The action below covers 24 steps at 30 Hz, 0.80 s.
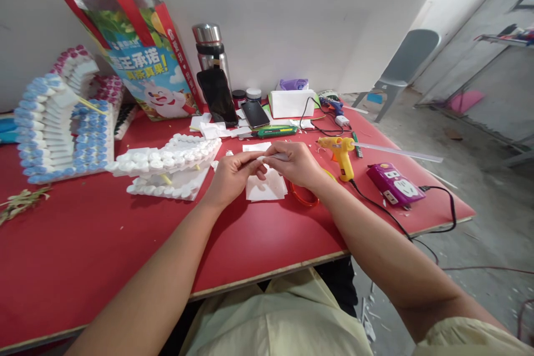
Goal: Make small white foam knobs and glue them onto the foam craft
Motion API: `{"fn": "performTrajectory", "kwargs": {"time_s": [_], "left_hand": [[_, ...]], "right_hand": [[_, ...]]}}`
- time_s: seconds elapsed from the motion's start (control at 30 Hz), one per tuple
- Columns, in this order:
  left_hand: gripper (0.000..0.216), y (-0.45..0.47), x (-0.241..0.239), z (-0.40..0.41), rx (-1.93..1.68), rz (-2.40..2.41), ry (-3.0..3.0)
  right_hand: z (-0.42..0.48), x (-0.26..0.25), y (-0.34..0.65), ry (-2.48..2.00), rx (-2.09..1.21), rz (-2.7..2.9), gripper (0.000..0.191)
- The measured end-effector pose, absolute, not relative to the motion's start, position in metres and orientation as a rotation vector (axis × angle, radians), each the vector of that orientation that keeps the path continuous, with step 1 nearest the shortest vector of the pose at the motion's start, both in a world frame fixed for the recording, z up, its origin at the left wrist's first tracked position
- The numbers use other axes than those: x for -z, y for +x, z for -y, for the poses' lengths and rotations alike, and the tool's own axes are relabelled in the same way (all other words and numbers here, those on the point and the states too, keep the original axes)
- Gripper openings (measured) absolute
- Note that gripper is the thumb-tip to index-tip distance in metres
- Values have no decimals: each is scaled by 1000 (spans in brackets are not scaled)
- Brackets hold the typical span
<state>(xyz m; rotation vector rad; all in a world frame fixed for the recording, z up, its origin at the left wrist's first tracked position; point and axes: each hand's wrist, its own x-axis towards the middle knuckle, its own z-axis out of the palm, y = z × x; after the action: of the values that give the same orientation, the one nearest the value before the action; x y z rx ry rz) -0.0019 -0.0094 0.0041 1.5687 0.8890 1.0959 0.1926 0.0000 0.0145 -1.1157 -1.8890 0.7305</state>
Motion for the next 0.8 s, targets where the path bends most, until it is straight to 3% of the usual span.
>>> {"fn": "performTrajectory", "kwargs": {"time_s": [0.37,0.8], "left_hand": [[30,5,0,12,-1138,-1009,1533],[29,6,1,13,-1215,-1021,1549]], "right_hand": [[-3,-5,185,-1277,-661,1825,20],[8,-13,184,-1162,-611,1920,21]]}}
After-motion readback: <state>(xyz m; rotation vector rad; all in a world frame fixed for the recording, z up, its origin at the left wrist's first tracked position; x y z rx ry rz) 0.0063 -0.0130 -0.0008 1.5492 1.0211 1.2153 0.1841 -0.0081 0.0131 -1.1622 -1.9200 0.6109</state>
